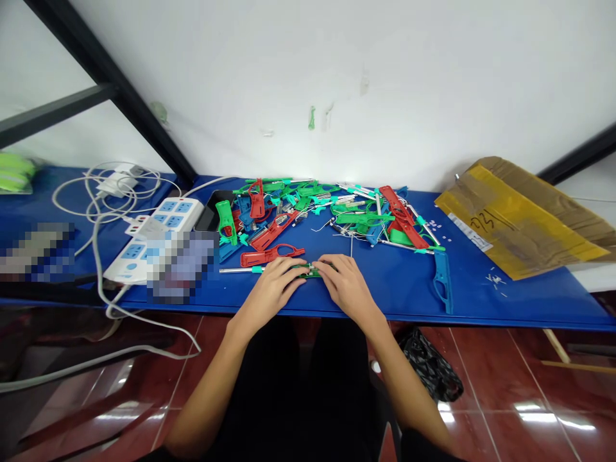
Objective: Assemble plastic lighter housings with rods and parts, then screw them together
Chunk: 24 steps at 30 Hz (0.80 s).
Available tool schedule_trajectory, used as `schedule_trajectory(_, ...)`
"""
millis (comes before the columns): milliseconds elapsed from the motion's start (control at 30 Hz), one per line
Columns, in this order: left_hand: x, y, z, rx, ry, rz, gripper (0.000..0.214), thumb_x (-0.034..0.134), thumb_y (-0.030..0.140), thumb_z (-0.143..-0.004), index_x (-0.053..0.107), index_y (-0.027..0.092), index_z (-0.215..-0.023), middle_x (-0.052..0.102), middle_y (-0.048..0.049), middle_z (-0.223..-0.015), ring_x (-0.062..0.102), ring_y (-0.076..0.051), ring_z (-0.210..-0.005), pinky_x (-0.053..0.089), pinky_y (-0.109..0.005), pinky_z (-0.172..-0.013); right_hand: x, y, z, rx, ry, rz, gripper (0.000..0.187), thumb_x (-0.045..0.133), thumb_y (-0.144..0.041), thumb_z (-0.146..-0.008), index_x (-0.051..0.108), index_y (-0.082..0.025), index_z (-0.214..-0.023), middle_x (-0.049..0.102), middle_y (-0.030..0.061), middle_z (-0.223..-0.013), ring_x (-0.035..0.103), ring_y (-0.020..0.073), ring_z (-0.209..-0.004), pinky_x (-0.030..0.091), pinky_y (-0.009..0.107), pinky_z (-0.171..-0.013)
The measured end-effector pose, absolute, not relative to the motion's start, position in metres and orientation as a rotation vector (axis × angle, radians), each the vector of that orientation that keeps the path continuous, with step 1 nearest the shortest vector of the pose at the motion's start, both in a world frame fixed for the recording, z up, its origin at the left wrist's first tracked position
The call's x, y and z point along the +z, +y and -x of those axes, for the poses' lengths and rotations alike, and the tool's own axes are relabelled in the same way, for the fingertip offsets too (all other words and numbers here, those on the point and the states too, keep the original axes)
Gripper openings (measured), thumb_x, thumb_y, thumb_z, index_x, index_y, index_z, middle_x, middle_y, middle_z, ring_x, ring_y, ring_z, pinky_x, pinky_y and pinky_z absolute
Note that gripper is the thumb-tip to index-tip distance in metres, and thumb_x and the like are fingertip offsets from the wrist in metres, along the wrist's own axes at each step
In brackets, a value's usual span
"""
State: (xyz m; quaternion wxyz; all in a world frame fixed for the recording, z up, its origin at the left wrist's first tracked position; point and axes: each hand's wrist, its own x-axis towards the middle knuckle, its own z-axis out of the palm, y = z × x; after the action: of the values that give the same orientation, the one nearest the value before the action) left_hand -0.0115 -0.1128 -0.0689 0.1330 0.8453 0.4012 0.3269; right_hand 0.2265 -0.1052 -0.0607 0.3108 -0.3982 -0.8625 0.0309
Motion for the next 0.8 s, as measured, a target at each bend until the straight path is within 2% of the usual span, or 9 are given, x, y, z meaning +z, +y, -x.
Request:
schedule_trajectory(200,-0.068,-0.113,0.012,0.967,1.213,-2.382,0.038,0.064,0.03,-0.11,0.059,0.024,-0.147,0.074,-0.0109,-0.135,0.07,-0.028,-0.126,0.055,-0.048,-0.112,-0.059,-0.109,-0.228,0.009,-2.331,1.028,0.027,0.062,-0.022,-0.111,0.079,-0.025,-0.132,0.083,0.0098,-0.124,0.075,0.0259,-0.113,0.056,0.048,-0.101)
schedule_trajectory(433,-0.07,-0.113,0.011,0.958,1.202,-2.443,0.029,0.06,0.028,-0.111,0.064,0.024,-0.14,0.074,-0.0099,-0.134,0.068,-0.027,-0.126,0.055,-0.05,-0.113,-0.071,-0.114,-0.235,-0.063,-2.354,1.032,0.042,0.058,-0.009,-0.109,0.074,-0.026,-0.144,0.078,0.0068,-0.142,0.074,0.0254,-0.132,0.063,0.043,-0.107)
schedule_trajectory(533,-0.07,-0.113,0.011,0.969,1.199,-2.469,0.026,0.059,0.026,-0.112,0.067,0.023,-0.136,0.073,-0.0096,-0.136,0.068,-0.026,-0.125,0.055,-0.048,-0.112,-0.074,-0.117,-0.235,-0.104,-2.365,1.021,0.043,0.058,-0.006,-0.107,0.074,-0.023,-0.144,0.077,0.0062,-0.143,0.074,0.0264,-0.134,0.065,0.044,-0.109)
schedule_trajectory(800,-0.066,-0.114,0.009,0.849,1.262,-2.547,0.024,0.058,0.027,-0.112,0.07,0.024,-0.133,0.074,-0.0091,-0.136,0.068,-0.027,-0.126,0.055,-0.048,-0.108,-0.078,-0.122,-0.238,-0.144,-2.362,1.007,0.053,0.053,0.001,-0.105,0.071,-0.024,-0.148,0.074,0.0051,-0.147,0.071,0.0263,-0.139,0.061,0.048,-0.119)
